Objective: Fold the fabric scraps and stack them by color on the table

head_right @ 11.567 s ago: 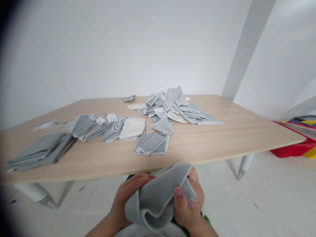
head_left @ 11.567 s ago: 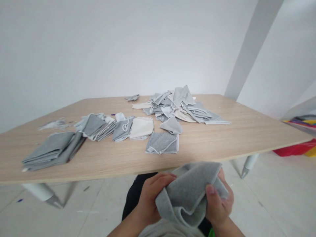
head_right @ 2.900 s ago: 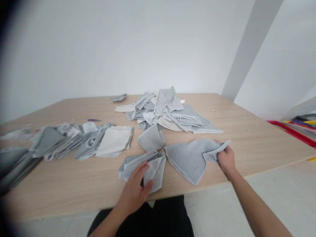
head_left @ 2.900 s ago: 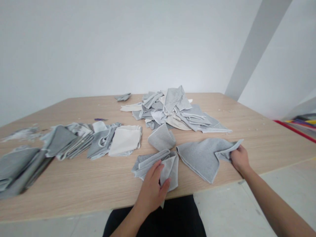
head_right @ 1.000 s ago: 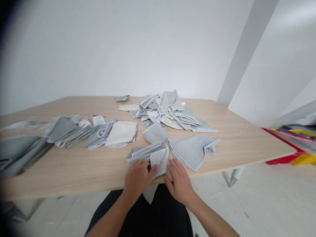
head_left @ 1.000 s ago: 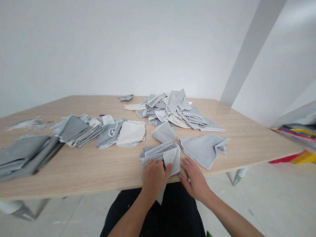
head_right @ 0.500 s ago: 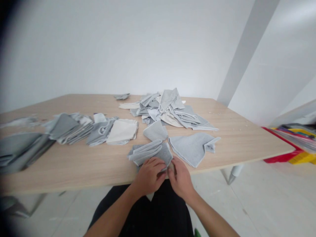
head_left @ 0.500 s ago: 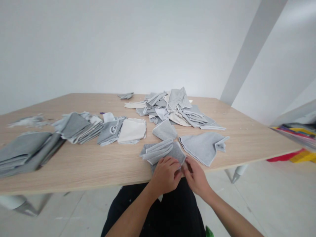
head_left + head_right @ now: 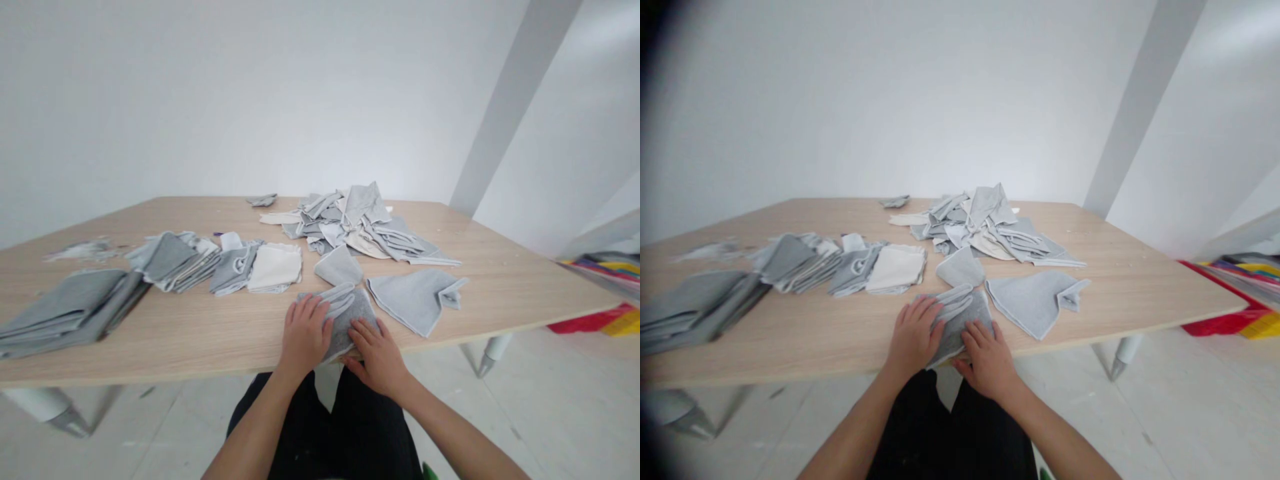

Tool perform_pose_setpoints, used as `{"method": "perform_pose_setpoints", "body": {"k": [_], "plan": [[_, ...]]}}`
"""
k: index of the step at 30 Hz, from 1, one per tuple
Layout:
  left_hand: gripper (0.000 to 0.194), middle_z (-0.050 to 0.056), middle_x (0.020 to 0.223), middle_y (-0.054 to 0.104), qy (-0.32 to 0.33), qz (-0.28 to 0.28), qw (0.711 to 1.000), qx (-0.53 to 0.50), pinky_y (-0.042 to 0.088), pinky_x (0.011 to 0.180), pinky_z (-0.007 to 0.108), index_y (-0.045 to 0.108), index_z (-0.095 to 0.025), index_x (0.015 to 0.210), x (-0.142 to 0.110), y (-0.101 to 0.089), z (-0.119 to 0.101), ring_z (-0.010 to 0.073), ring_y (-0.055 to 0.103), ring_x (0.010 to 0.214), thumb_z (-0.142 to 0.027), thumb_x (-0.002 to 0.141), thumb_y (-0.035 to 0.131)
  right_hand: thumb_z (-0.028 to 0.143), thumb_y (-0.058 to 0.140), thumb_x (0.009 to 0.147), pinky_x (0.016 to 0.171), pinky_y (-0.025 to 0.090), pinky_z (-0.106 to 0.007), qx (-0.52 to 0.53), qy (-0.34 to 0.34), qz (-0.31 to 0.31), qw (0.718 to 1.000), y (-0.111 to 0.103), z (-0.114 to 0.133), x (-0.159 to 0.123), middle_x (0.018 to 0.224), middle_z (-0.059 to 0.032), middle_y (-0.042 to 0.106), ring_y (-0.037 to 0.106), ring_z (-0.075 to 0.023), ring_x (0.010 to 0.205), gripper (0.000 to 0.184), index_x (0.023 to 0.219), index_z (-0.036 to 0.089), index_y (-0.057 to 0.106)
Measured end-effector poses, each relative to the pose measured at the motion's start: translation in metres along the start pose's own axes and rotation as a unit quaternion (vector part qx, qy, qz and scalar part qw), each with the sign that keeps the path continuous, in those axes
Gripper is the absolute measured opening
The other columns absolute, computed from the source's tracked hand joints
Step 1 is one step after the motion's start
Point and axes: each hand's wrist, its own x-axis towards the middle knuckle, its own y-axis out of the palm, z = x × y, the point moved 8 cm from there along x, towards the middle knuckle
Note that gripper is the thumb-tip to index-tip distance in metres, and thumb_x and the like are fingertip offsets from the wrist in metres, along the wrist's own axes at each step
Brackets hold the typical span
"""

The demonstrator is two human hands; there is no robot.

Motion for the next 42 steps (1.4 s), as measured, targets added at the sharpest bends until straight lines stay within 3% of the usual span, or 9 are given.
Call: {"method": "perform_pose_setpoints", "body": {"k": [9,13,16,19,25,29,33,37,42], "plan": [[0.033,0.007,0.120,0.065,-0.054,0.121,0.991,0.019,0.036,0.098,0.041,0.062,-0.024,0.114,0.019,0.027,0.036,0.0236,0.056,0.112,-0.032,0.093,0.038,0.048,0.048,0.091,0.112,0.012,-0.057,-0.014,-0.011,-0.017,1.000,-0.001,0.005,-0.002,0.136,-0.0089,0.055,0.041,-0.0278,0.132,0.043,0.126,0.023,0.057],[0.044,0.012,0.119,0.064,-0.102,0.134,0.986,0.012,0.039,0.092,0.043,0.056,-0.022,0.122,0.035,0.031,0.049,0.0295,0.055,0.111,-0.043,0.084,0.052,0.048,0.050,0.091,0.113,0.008,-0.056,0.003,-0.029,-0.018,0.999,0.001,0.011,0.001,0.133,-0.0087,0.058,0.042,-0.0275,0.131,0.044,0.124,0.021,0.058],[0.027,0.012,0.097,0.070,-0.122,0.162,0.979,-0.009,0.042,0.083,0.042,0.067,-0.021,0.095,0.049,0.036,0.056,0.0309,0.061,0.098,-0.041,0.079,0.057,0.048,0.051,0.090,0.114,0.009,-0.055,0.014,-0.022,-0.012,1.000,0.003,0.013,0.003,0.135,-0.0102,0.056,0.043,-0.0277,0.130,0.045,0.123,0.018,0.058],[0.023,0.009,0.083,0.069,-0.116,0.141,0.983,-0.035,0.043,0.077,0.036,0.065,-0.020,0.076,0.063,0.028,0.058,0.0257,0.062,0.085,-0.033,0.085,0.048,0.047,0.051,0.089,0.113,0.012,-0.054,0.031,-0.007,-0.009,0.999,0.002,0.012,0.003,0.136,-0.0105,0.055,0.044,-0.0271,0.129,0.045,0.123,0.018,0.058],[0.027,0.002,0.080,0.063,-0.089,0.019,0.982,-0.164,0.041,0.069,0.026,0.058,-0.020,0.087,0.073,-0.009,0.049,0.0173,0.058,0.078,-0.034,0.092,0.036,0.040,0.056,0.087,0.112,0.017,-0.054,0.073,0.012,-0.008,0.997,-0.001,0.009,0.004,0.135,-0.0103,0.055,0.045,-0.0270,0.128,0.040,0.123,0.020,0.058],[0.018,-0.002,0.067,0.051,-0.116,-0.100,0.922,-0.355,0.038,0.061,0.024,0.057,-0.020,0.080,0.074,-0.036,0.049,0.0145,0.049,0.065,-0.033,0.087,0.048,0.038,0.056,0.088,0.111,0.023,-0.056,0.125,0.035,-0.026,0.991,-0.001,0.002,0.004,0.132,-0.0115,0.058,0.049,-0.0281,0.125,0.038,0.121,0.020,0.058],[0.014,-0.004,0.066,0.049,-0.181,-0.174,0.800,-0.545,0.038,0.060,0.022,0.056,-0.020,0.077,0.071,-0.053,0.047,0.0121,0.046,0.062,-0.033,0.083,0.055,0.042,0.060,0.084,0.108,0.032,-0.054,0.195,0.093,-0.117,0.969,-0.014,-0.011,0.006,0.136,-0.0160,0.051,0.046,-0.0322,0.127,0.060,0.137,0.020,0.043],[0.014,-0.004,0.068,0.055,-0.211,-0.116,0.681,-0.691,0.041,0.057,0.022,0.055,-0.021,0.080,0.063,-0.051,0.019,0.0120,0.051,0.060,-0.034,0.081,0.058,0.043,0.069,0.076,0.108,0.034,-0.051,0.276,0.081,-0.161,0.944,-0.034,-0.001,0.023,0.145,-0.0168,0.040,0.038,-0.0325,0.133,0.087,0.146,0.019,0.023],[0.017,-0.004,0.063,0.054,-0.230,-0.036,0.660,-0.714,0.043,0.056,0.022,0.054,-0.021,0.078,0.052,-0.037,-0.004,0.0123,0.052,0.058,-0.037,0.079,0.060,0.045,0.067,0.077,0.106,0.036,-0.045,0.376,0.035,-0.205,0.903,-0.060,0.016,0.039,0.135,-0.0145,0.050,0.045,-0.0283,0.127,0.071,0.137,0.019,0.038]]}}
